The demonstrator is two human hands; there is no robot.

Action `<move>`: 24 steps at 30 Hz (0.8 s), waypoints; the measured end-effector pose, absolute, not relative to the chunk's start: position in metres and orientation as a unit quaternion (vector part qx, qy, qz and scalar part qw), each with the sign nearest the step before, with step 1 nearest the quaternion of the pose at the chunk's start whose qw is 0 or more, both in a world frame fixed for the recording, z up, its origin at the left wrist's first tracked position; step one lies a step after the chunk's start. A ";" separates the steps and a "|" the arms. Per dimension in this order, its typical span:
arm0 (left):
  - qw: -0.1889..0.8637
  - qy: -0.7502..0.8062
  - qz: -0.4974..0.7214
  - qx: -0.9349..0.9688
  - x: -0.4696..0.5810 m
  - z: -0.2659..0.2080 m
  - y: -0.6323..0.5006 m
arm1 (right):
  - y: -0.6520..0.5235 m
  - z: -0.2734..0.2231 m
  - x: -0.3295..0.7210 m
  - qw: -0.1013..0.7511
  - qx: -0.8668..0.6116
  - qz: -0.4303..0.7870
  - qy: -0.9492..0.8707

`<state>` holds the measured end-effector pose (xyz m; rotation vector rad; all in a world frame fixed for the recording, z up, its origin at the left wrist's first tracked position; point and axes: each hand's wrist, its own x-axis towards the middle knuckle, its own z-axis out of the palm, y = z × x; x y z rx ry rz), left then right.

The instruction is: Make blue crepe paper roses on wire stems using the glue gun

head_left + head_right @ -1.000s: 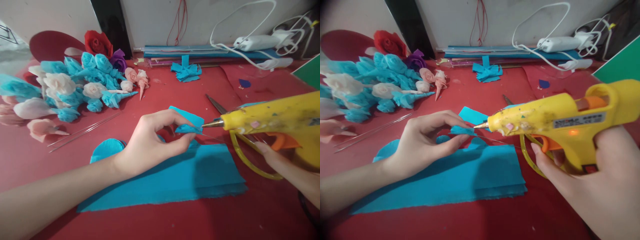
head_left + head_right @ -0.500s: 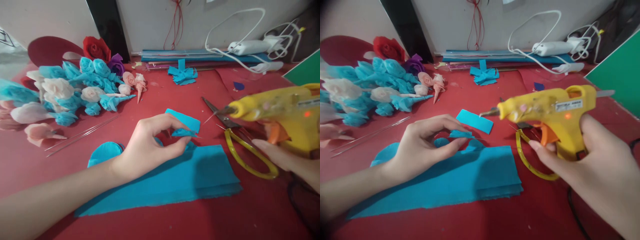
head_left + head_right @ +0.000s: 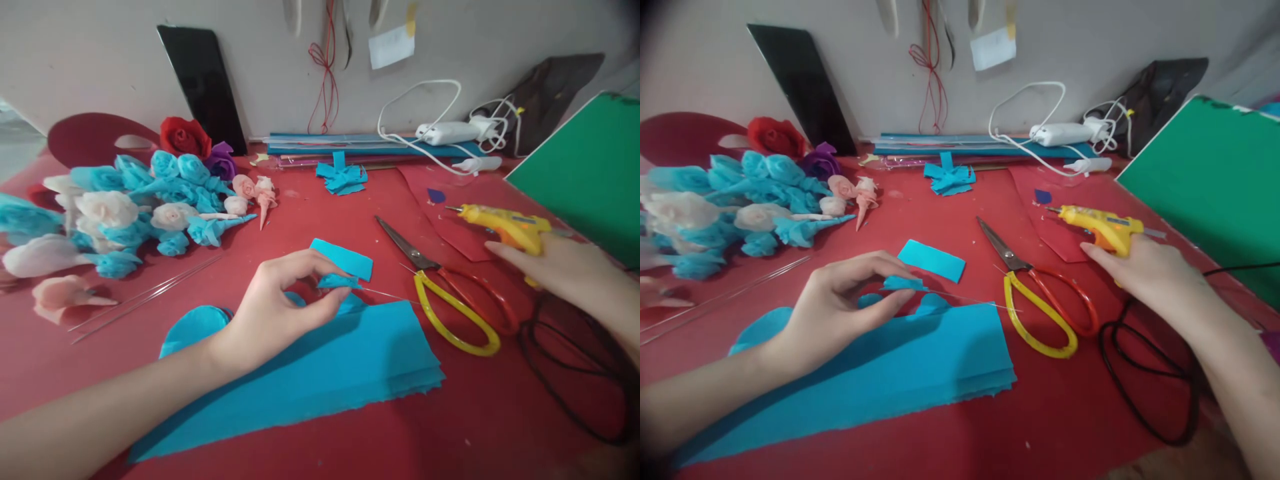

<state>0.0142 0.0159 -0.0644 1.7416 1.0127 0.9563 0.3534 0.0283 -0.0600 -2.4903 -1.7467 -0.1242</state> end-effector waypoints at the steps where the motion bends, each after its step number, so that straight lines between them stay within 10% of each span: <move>1: 0.436 0.405 0.385 0.706 0.014 -0.064 0.016 | 0.026 -0.058 0.350 0.036 -0.821 -0.050 -0.567; 10: 0.424 0.395 0.381 0.721 0.013 -0.066 0.016 | -0.003 -0.020 0.250 0.226 -0.536 0.048 -0.812; 24: 0.436 0.386 0.390 0.714 0.014 -0.066 0.016 | 0.017 -0.022 0.218 0.135 -0.472 0.283 -0.824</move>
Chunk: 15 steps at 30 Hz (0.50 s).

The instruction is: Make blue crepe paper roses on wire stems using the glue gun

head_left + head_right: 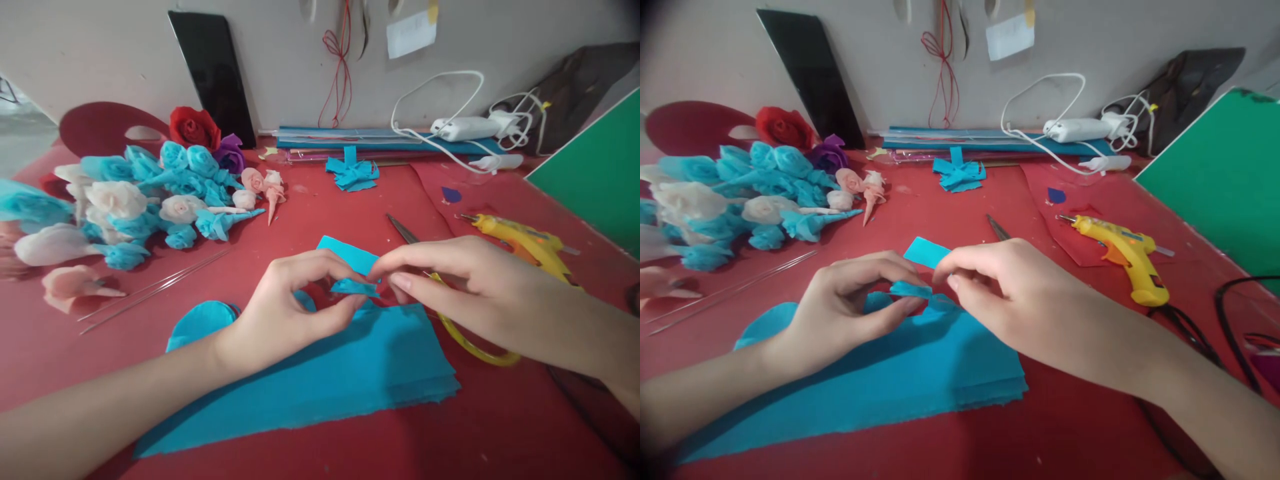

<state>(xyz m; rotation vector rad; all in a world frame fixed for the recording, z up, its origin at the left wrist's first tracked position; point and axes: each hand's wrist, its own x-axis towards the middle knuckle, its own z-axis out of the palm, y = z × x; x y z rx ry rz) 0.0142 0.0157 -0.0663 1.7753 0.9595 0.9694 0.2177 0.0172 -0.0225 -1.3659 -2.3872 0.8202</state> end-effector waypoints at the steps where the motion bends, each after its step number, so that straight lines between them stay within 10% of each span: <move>1: 0.436 0.386 0.391 0.713 0.014 -0.066 0.016 | 0.017 -0.022 0.217 0.141 -0.474 0.289 -0.820; 15: 0.423 0.364 0.399 0.727 0.012 -0.067 0.016 | 0.017 -0.019 0.209 0.332 -0.442 0.502 -0.665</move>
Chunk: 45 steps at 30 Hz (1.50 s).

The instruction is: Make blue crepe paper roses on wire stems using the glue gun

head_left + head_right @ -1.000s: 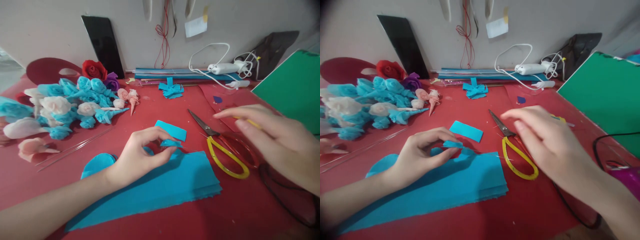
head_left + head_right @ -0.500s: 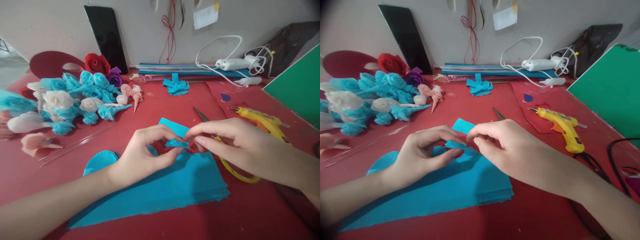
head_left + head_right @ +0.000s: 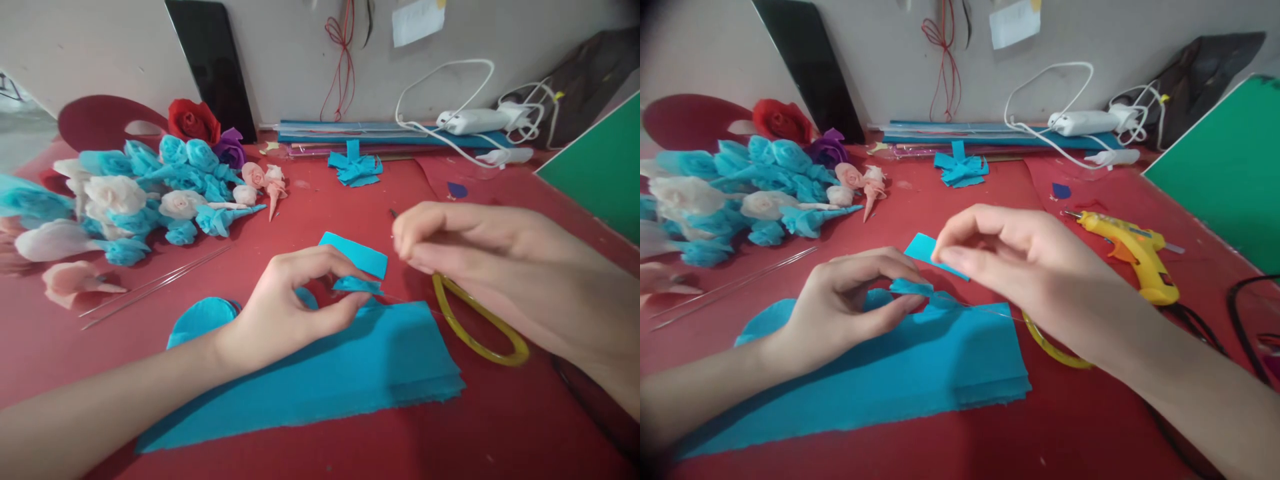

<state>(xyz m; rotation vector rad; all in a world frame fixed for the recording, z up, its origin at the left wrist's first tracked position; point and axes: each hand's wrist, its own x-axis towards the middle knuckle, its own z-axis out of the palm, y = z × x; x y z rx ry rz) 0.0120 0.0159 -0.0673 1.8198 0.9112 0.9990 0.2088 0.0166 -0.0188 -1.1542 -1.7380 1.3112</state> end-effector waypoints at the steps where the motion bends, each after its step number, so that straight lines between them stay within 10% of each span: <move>1: 0.422 0.363 0.401 0.727 0.012 -0.067 0.016 | 0.018 -0.019 0.209 0.347 -0.418 0.560 -0.625; 5: 0.423 0.360 0.396 0.731 0.013 -0.067 0.017 | 0.026 -0.019 0.215 0.395 -0.351 0.702 -0.478; 9: 0.418 0.362 0.395 0.733 0.012 -0.067 0.017 | 0.033 -0.022 0.221 0.454 -0.446 0.579 -0.510; 18: 0.439 0.359 0.393 0.724 0.012 -0.068 0.016 | 0.017 -0.024 0.208 0.225 -0.512 0.314 -0.767; 45: 0.448 0.372 0.387 0.715 0.013 -0.065 0.015 | 0.011 -0.023 0.207 0.182 -0.506 0.356 -0.764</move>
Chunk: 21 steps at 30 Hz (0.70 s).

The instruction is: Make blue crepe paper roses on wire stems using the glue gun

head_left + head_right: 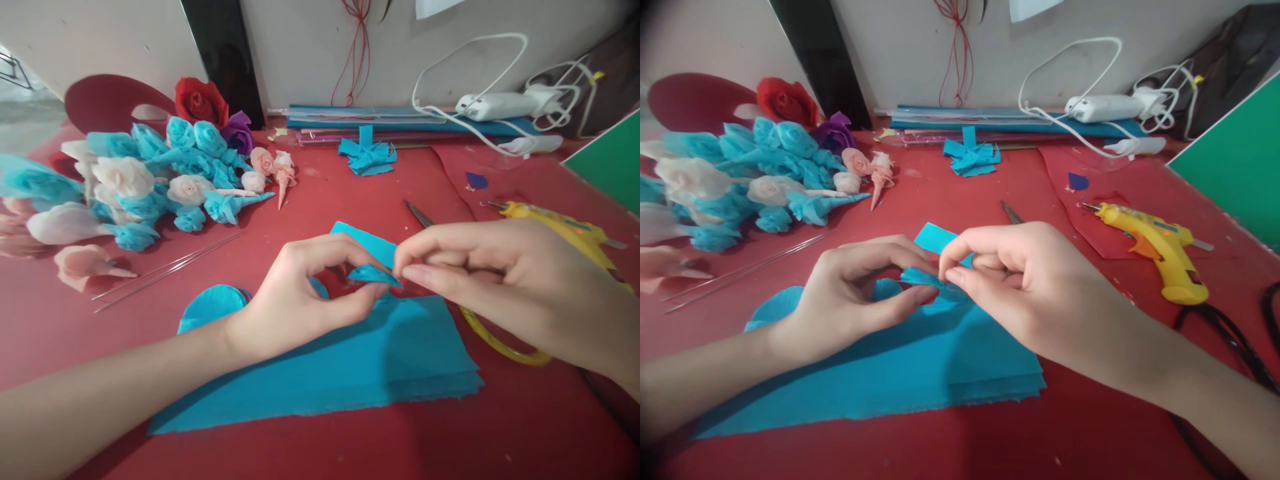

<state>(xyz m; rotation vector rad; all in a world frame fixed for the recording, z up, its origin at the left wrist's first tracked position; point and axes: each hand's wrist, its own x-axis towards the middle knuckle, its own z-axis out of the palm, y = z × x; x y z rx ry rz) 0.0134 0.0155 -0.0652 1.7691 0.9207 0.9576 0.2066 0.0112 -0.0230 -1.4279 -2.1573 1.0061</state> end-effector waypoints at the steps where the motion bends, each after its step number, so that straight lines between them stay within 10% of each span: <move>1: 0.450 0.371 0.387 0.714 0.013 -0.065 0.016 | 0.010 -0.023 0.206 0.195 -0.505 0.350 -0.764; 21: 0.487 0.388 0.393 0.677 0.014 -0.067 0.016 | -0.003 -0.030 0.200 0.235 -0.360 -0.044 -0.902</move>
